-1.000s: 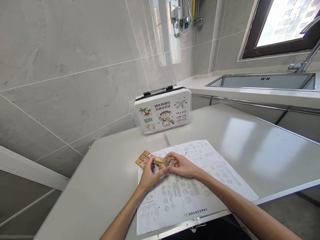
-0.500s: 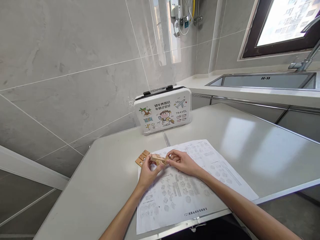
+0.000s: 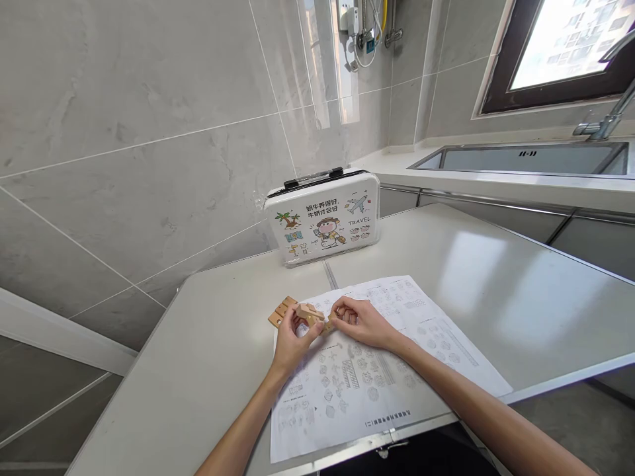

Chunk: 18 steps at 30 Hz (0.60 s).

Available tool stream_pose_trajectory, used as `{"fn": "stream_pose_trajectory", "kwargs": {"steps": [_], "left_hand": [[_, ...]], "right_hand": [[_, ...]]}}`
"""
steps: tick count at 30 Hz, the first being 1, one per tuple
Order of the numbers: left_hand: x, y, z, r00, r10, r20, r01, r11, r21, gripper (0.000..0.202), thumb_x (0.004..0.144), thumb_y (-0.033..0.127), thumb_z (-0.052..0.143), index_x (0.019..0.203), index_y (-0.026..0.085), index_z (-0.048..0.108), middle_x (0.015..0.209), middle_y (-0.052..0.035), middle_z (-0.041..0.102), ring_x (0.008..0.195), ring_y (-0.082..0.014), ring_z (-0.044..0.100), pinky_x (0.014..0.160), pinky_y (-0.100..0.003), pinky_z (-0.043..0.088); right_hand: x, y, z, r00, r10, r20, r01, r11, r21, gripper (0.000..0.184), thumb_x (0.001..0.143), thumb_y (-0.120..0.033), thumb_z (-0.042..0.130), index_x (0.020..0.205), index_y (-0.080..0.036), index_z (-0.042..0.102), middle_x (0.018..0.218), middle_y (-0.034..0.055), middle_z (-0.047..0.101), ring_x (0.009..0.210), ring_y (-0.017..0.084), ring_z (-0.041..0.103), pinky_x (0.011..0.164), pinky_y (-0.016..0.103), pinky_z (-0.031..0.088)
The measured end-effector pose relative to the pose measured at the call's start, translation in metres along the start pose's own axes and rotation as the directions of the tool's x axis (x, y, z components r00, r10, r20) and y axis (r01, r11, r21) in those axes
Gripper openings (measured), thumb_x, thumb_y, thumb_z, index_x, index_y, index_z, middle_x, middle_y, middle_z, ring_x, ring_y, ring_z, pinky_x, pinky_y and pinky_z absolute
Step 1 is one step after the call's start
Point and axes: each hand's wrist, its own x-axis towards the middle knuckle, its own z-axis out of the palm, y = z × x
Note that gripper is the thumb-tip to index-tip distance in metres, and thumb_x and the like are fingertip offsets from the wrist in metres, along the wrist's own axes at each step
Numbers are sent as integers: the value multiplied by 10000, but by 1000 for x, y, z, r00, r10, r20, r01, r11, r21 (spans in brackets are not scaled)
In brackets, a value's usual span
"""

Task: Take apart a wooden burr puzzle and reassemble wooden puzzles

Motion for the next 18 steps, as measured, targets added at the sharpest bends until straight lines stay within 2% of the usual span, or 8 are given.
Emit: {"fn": "stream_pose_trajectory", "kwargs": {"steps": [4,8,13,18], "left_hand": [[4,0,-3,999,-7,-38,3,995,-96,429,809,515,826,1030,215,615,1044,-68,698,992,-228,675,918,-358,521],[4,1,-4,999,-28,-22,25,993,-113,435,829,510,816,1087,214,629,1110,-88,698,1065,-248,672,968,-380,517],[2,-1,-3,999,-34,31,37,996,-86,485,830,504,821,1174,219,634,1169,-103,698,1111,-265,665,1018,-406,507],[0,-2,-3,998,-15,63,15,1000,12,515,822,482,830,1232,236,638,1247,-98,698,1166,-276,669,1068,-421,496]], "right_hand": [[0,2,-1,1000,-6,-14,6,998,-59,103,920,-330,657,974,-242,660,759,-24,665,629,144,567,617,270,461],[1,4,-1,999,-33,-24,29,985,-169,128,956,-379,668,995,-256,672,805,-20,711,689,160,629,665,293,468],[2,7,-2,995,-67,-67,46,961,-272,197,995,-453,658,973,-260,689,953,20,728,895,209,660,814,349,497],[1,16,-2,992,-85,-95,46,933,-356,203,1010,-449,641,993,-253,690,1078,67,702,1065,261,625,946,419,500]]}}
